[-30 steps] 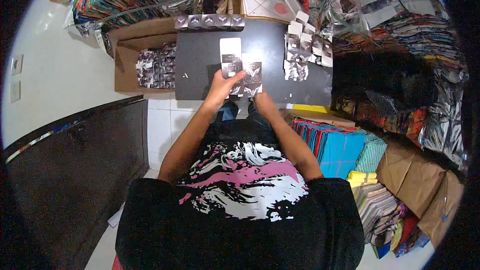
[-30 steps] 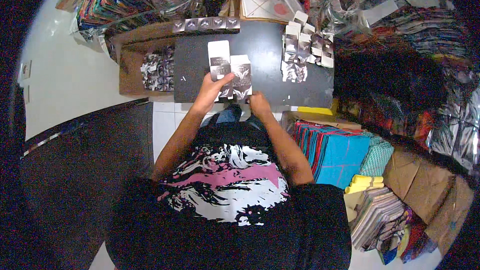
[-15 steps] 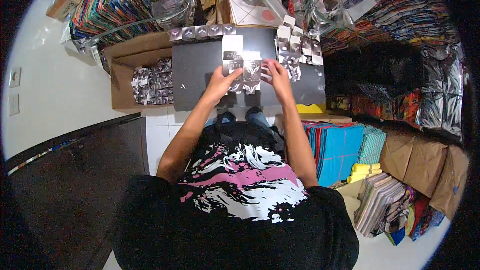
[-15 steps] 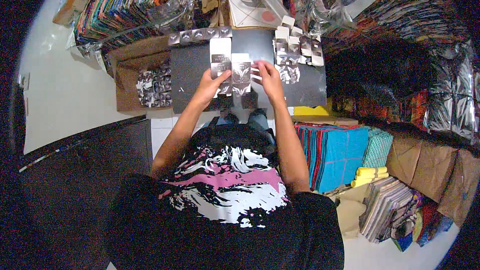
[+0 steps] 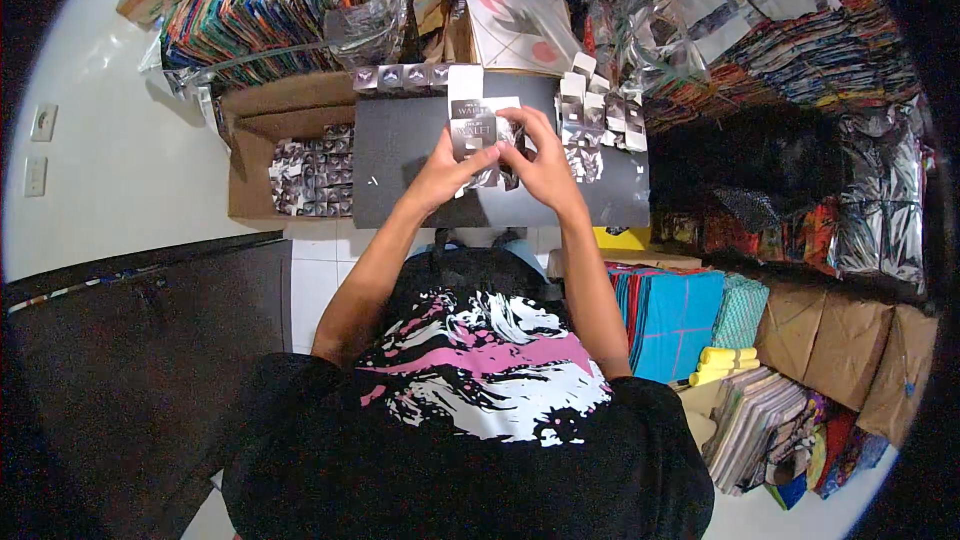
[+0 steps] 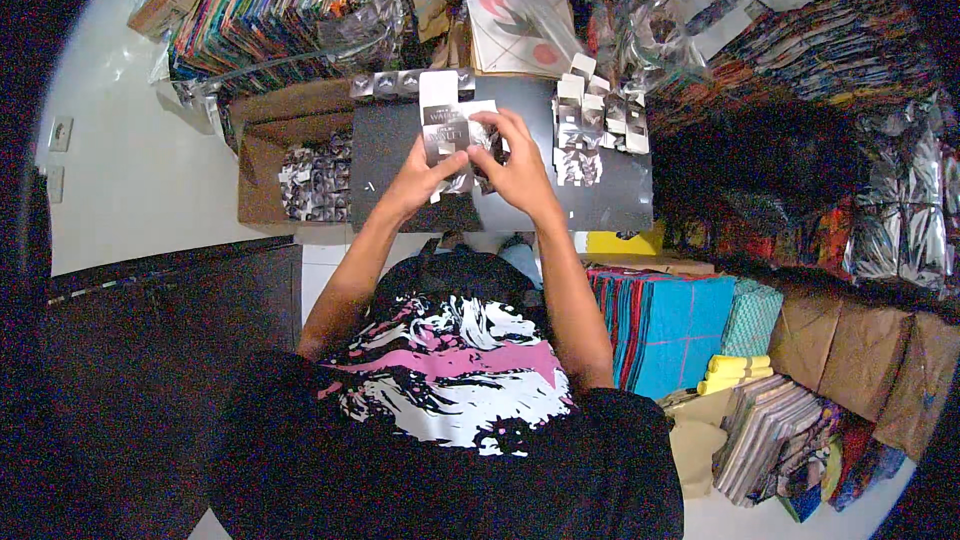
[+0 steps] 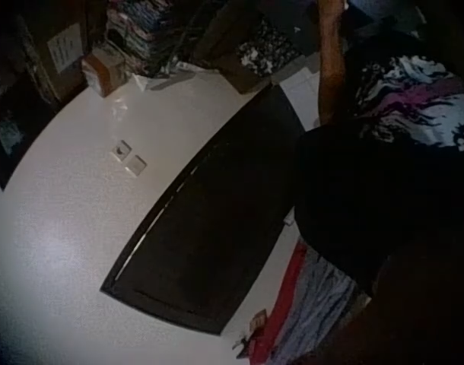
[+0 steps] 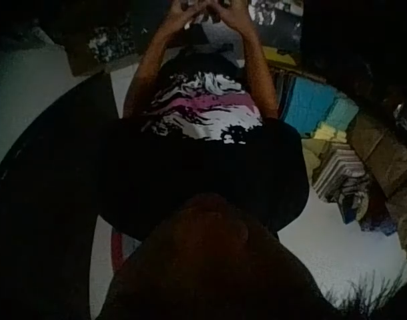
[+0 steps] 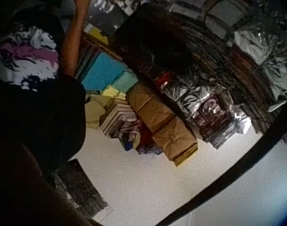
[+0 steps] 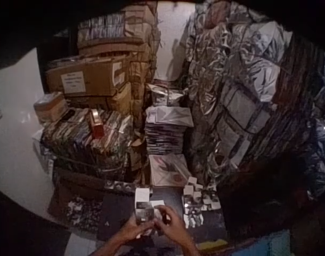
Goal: Assembling small cardboard product boxes by folding them into shape.
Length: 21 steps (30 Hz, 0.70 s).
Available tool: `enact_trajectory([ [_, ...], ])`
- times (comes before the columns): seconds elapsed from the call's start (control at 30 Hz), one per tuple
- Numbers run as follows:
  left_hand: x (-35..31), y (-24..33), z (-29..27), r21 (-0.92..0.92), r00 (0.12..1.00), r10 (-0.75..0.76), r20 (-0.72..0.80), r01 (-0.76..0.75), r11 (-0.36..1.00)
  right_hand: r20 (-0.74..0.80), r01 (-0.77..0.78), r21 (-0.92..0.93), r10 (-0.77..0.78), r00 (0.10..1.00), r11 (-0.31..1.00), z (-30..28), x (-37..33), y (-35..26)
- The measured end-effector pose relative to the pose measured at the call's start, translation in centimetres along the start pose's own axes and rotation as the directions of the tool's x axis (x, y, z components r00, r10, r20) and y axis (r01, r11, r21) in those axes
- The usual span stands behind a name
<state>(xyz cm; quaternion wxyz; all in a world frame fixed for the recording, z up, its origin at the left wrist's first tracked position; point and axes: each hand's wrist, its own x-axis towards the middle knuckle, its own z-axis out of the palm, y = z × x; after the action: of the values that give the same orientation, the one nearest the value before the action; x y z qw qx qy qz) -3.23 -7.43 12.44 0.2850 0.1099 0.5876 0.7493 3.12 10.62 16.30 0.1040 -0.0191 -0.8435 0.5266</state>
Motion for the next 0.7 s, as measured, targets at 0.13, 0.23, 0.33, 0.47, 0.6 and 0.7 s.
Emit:
enact_trajectory([
  [0.13,0.2,0.2,0.1,0.107,0.988,0.143,0.064,-0.149,0.983,0.100,-0.087,0.403,0.051,0.994,0.911,0.6,-0.3,-0.5],
  [0.23,-0.2,1.3,0.6,0.358,0.968,0.248,0.026,-0.240,0.902,0.138,-0.125,0.553,0.057,0.989,0.824,0.7,-0.6,-0.8],
  [0.33,-0.8,2.7,1.4,0.576,0.949,0.315,-0.020,-0.247,0.779,0.201,-0.228,0.476,0.147,0.968,0.849,0.2,-0.8,-1.2],
  [0.47,-0.7,4.4,1.3,0.619,0.975,0.216,-0.055,-0.136,0.773,0.057,-0.275,0.629,0.309,0.949,0.727,0.2,-0.9,-1.2],
  [0.6,0.3,2.8,-0.3,0.291,0.990,0.141,0.014,-0.139,0.947,-0.006,-0.245,0.708,0.352,0.936,0.663,0.1,-0.7,-1.4],
  [0.7,0.1,2.5,-0.5,0.176,0.997,0.052,0.051,-0.061,0.983,-0.073,-0.207,0.662,0.337,0.939,0.720,0.3,-0.5,-1.0],
])
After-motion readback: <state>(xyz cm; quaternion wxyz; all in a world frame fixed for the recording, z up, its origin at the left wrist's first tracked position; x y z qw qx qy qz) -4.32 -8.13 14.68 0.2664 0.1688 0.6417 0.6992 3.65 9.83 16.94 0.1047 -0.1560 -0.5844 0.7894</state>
